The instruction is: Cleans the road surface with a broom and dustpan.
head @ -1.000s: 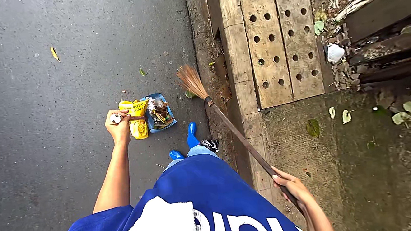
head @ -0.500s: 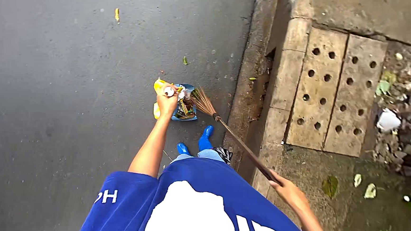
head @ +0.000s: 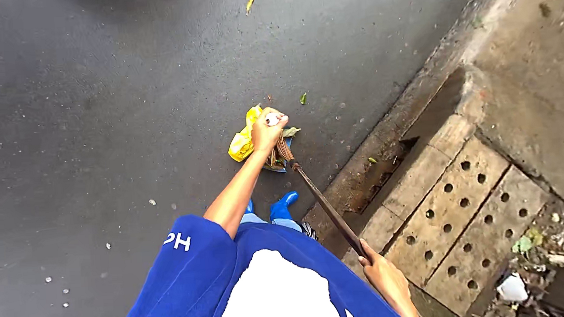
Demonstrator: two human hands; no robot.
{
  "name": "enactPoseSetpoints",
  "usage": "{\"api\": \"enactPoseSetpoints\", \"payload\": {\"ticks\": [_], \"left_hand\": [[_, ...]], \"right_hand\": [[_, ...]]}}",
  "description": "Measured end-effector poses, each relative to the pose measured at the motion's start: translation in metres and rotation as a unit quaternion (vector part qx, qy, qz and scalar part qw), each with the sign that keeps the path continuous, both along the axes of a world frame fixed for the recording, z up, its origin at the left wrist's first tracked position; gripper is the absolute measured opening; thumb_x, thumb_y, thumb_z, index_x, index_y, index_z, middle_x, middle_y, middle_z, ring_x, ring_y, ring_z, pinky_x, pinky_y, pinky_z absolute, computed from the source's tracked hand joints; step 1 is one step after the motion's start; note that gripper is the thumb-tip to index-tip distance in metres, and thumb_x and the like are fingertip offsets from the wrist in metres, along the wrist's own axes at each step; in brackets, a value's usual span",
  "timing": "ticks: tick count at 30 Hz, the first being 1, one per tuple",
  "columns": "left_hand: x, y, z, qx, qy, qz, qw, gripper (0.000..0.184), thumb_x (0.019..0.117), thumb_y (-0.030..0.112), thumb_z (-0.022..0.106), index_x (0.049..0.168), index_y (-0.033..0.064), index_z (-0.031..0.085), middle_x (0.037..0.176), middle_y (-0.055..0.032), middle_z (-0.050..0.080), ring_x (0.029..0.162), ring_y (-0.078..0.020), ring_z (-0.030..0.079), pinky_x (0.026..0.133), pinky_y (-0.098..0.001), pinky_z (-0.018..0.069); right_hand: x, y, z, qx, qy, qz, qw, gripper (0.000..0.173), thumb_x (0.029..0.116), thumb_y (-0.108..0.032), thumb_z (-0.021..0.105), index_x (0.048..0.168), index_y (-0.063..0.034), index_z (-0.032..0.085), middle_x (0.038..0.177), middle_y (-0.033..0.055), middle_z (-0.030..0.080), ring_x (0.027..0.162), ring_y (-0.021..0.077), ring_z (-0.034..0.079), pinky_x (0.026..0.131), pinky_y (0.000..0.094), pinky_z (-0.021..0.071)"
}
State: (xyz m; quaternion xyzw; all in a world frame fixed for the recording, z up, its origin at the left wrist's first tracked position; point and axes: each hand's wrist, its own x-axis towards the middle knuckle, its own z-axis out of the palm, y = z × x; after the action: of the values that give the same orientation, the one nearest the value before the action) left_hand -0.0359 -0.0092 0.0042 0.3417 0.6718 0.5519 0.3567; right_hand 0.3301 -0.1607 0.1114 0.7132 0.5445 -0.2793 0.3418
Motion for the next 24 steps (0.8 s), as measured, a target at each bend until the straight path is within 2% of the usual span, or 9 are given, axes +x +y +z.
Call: {"api": "enactPoseSetpoints", "payload": {"ticks": [5, 7, 9, 13, 15, 18, 20, 24], "left_hand": [[-0.076, -0.024, 0.011, 0.029, -0.060, 0.197, 0.978, 0.015, 0.0877, 0.006, 0.074, 0.099, -0.0018, 0.068, 0.097, -0.0104, 0.070, 0.093, -0.0179, 0.065, 0.086, -0.0413, 0.0528], [-0.100, -0.032, 0.011, 0.044, -0.085, 0.251, 0.963, 0.014, 0.0881, 0.002, 0.072, 0.099, -0.0023, 0.065, 0.096, -0.0092, 0.069, 0.091, -0.0145, 0.064, 0.083, -0.0353, 0.0534], [-0.121, -0.040, 0.009, 0.061, -0.099, 0.297, 0.948, 0.013, 0.0875, -0.001, 0.070, 0.097, -0.0014, 0.062, 0.092, -0.0080, 0.068, 0.086, -0.0125, 0.064, 0.078, -0.0321, 0.0544], [-0.155, -0.046, 0.009, 0.060, -0.087, 0.349, 0.931, 0.012, 0.0883, 0.000, 0.070, 0.095, 0.0019, 0.061, 0.091, -0.0044, 0.066, 0.083, -0.0085, 0.061, 0.073, -0.0268, 0.0505], [-0.168, -0.042, 0.014, 0.056, -0.081, 0.370, 0.924, 0.010, 0.0892, 0.000, 0.070, 0.093, 0.0034, 0.060, 0.090, -0.0031, 0.066, 0.080, -0.0070, 0.058, 0.070, -0.0252, 0.0472], [-0.176, -0.022, 0.019, 0.070, -0.064, 0.381, 0.920, 0.013, 0.0888, -0.002, 0.069, 0.090, 0.0058, 0.058, 0.086, -0.0004, 0.065, 0.073, -0.0035, 0.057, 0.064, -0.0206, 0.0464], [-0.173, -0.005, 0.017, 0.071, -0.052, 0.381, 0.920, 0.014, 0.0883, -0.002, 0.069, 0.090, 0.0063, 0.058, 0.086, -0.0001, 0.066, 0.072, -0.0028, 0.058, 0.064, -0.0196, 0.0470], [-0.167, 0.047, 0.021, 0.051, -0.030, 0.381, 0.923, 0.013, 0.0888, 0.001, 0.071, 0.095, 0.0051, 0.061, 0.090, -0.0001, 0.067, 0.079, -0.0045, 0.061, 0.069, -0.0221, 0.0498]], "right_hand": [[-0.019, 0.063, 0.022, 0.012, -0.004, 0.089, 0.996, 0.056, 0.1059, -0.029, 0.057, 0.159, -0.0357, 0.042, 0.135, 0.0183, 0.068, 0.121, 0.0436, 0.065, 0.100, 0.0661, 0.0468], [-0.013, 0.094, 0.035, 0.052, 0.028, 0.101, 0.993, 0.054, 0.1023, -0.027, 0.063, 0.154, -0.0350, 0.051, 0.129, 0.0220, 0.070, 0.116, 0.0493, 0.066, 0.096, 0.0728, 0.0464], [0.011, 0.121, 0.051, 0.079, 0.060, 0.080, 0.992, 0.051, 0.1002, -0.025, 0.068, 0.150, -0.0323, 0.057, 0.125, 0.0253, 0.070, 0.111, 0.0534, 0.065, 0.093, 0.0769, 0.0452], [0.063, 0.160, 0.070, 0.112, 0.066, 0.008, 0.991, 0.048, 0.1011, -0.025, 0.068, 0.148, -0.0294, 0.059, 0.116, 0.0270, 0.071, 0.096, 0.0482, 0.068, 0.083, 0.0722, 0.0478], [0.071, 0.179, 0.056, 0.142, 0.056, -0.012, 0.988, 0.048, 0.1024, -0.024, 0.066, 0.150, -0.0255, 0.057, 0.115, 0.0288, 0.070, 0.091, 0.0463, 0.066, 0.079, 0.0692, 0.0474], [0.037, 0.214, 0.007, 0.180, 0.049, -0.014, 0.982, 0.046, 0.1041, -0.023, 0.060, 0.150, -0.0155, 0.057, 0.127, 0.0366, 0.064, 0.114, 0.0602, 0.060, 0.092, 0.0801, 0.0413], [0.002, 0.235, -0.031, 0.165, 0.056, -0.005, 0.985, 0.044, 0.1039, -0.021, 0.057, 0.146, -0.0111, 0.058, 0.125, 0.0386, 0.063, 0.115, 0.0624, 0.059, 0.091, 0.0810, 0.0409], [-0.045, 0.261, -0.053, 0.002, 0.068, 0.073, 0.995, 0.051, 0.1069, -0.028, 0.053, 0.157, -0.0217, 0.046, 0.128, 0.0312, 0.066, 0.117, 0.0547, 0.063, 0.095, 0.0734, 0.0467]]}}
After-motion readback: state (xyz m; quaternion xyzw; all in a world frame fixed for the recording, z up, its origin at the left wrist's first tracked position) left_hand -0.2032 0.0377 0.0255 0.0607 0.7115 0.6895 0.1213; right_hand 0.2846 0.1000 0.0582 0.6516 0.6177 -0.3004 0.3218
